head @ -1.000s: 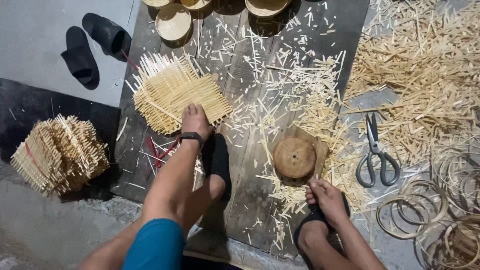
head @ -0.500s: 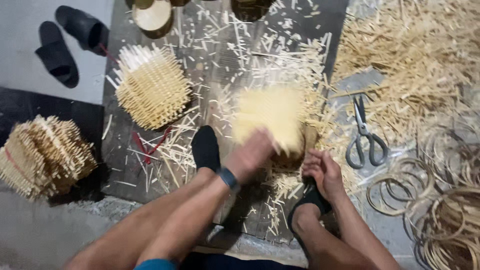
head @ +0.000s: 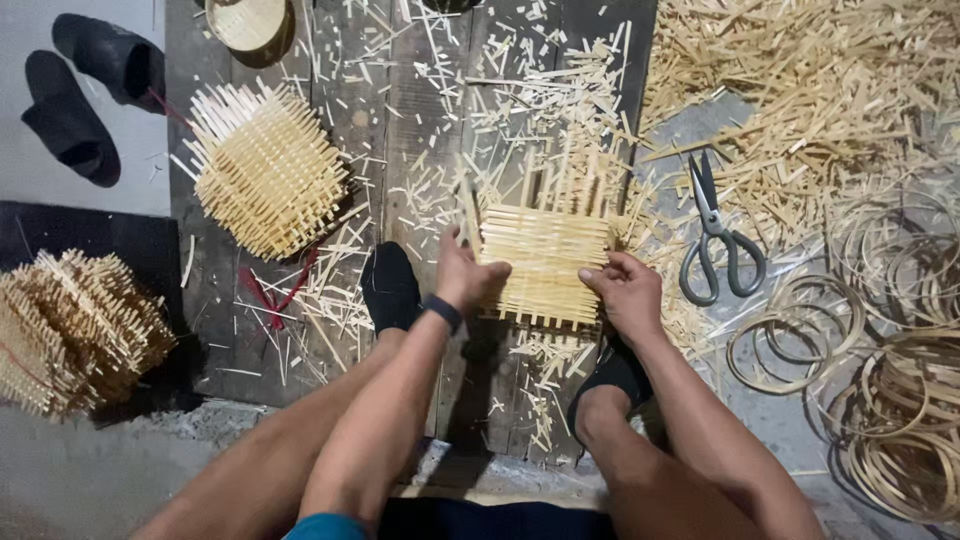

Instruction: The person repeatedly places a circular bamboo ring onto a square woven bamboo mat, then uses shears to trim the protruding bamboo strands flush with the ring. The person repeats this process on multiple mats, stacking the finished pieces aside.

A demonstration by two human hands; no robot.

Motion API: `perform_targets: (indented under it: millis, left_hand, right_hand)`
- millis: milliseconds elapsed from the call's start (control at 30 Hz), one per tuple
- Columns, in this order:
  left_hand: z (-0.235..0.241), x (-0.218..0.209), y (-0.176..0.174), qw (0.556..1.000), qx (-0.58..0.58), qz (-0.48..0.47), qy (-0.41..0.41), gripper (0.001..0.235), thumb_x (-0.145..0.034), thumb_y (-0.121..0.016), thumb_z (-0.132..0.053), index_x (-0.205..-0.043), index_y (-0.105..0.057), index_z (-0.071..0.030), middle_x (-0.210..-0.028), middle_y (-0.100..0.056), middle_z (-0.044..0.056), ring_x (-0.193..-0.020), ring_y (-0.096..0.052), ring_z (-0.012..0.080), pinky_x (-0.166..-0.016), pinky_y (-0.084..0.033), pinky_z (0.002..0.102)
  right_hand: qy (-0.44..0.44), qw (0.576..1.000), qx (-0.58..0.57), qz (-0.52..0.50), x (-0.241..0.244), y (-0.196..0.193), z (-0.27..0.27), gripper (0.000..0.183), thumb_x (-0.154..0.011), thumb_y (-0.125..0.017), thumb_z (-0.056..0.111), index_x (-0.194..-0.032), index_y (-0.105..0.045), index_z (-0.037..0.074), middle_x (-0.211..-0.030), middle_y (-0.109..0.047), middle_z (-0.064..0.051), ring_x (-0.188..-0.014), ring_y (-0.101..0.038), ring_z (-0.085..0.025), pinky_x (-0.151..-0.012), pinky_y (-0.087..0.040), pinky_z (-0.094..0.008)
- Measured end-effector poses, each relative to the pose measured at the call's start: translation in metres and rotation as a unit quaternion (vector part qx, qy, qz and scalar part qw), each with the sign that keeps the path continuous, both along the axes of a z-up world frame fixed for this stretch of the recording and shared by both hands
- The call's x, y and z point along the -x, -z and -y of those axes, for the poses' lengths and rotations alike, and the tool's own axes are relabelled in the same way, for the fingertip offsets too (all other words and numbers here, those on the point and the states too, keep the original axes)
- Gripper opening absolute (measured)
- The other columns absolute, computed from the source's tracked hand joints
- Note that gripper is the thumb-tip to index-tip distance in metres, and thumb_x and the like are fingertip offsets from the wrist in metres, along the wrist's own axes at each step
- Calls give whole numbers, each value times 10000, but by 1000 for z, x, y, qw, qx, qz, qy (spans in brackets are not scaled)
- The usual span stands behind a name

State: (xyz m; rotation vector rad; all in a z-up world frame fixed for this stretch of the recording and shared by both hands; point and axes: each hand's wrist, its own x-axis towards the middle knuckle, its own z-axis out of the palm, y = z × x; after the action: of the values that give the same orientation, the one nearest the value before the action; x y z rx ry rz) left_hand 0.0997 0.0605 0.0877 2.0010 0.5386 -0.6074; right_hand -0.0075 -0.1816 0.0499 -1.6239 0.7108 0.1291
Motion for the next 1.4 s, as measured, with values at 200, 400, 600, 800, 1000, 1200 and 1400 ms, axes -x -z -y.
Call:
perform_targets:
  millis: [200, 400, 600, 800, 1000, 1200, 1400]
  left_hand:
    - [-20, 7, 60, 969, 224, -87, -51, 388, -739, -833, 39, -1105, -707, 69, -957, -770, 139, -761, -724, 187, -672, -610, 324]
    - [-23, 17, 62, 970, 222, -75, -62, 292, -732, -846, 20, -999, -733, 56, -893, -776, 124, -715, -724, 168, -644, -614, 313]
    - [-20, 20, 48, 969, 226, -69, -80, 264, -742, -855, 16, -970, -734, 73, -863, -769, 130, -685, -712, 169, -619, -600, 312]
    - [-24, 20, 45, 974, 192, -94, -74, 256, -776, -858, -49, -943, -691, 48, -810, -715, 121, -620, -652, 183, -535, -544, 335]
    - [-23, 16, 34, 978, 169, -109, -56, 224, -770, -851, -71, -923, -700, -8, -821, -746, 84, -672, -698, 172, -582, -567, 298]
    - [-19, 7, 12, 969, 170, -142, -107, 311, -842, -772, -55, -1104, -607, -59, -999, -740, 113, -883, -713, 211, -782, -596, 322]
    - [-46, -11, -32, 965, 175, -139, -138, 334, -932, -681, -185, -1208, -627, -5, -1198, -712, 77, -1069, -629, 205, -802, -480, 433]
  right_hand:
    - [8, 1000, -15, 11, -4, -1, -4, 329, -812, -870, 88, -1050, -691, -52, -828, -701, -34, -731, -630, -57, -634, -530, -200]
    - [28, 999, -33, 27, -3, 4, -5, 315, -805, -875, 72, -1022, -685, -56, -818, -717, -32, -723, -650, -56, -641, -539, -201]
    - [28, 999, -12, 20, -4, 4, -5, 341, -791, -880, 82, -1043, -689, -45, -813, -719, -43, -723, -657, -61, -643, -546, -207]
    - [27, 999, -26, 19, -2, 18, -3, 330, -797, -878, 56, -1039, -687, -61, -815, -729, -70, -734, -668, -78, -641, -545, -222]
    - [46, 996, -39, 59, 0, 38, -8, 339, -804, -853, 92, -1062, -676, -39, -840, -755, -92, -778, -730, -93, -674, -593, -255]
    - [-8, 999, 24, -40, -7, 13, -10, 330, -803, -881, 163, -991, -691, -30, -730, -675, -46, -652, -607, -77, -570, -514, -252]
    - [-1, 999, 31, -31, -12, -1, -12, 323, -797, -866, 169, -975, -680, -24, -689, -617, 25, -598, -536, -61, -531, -476, -267]
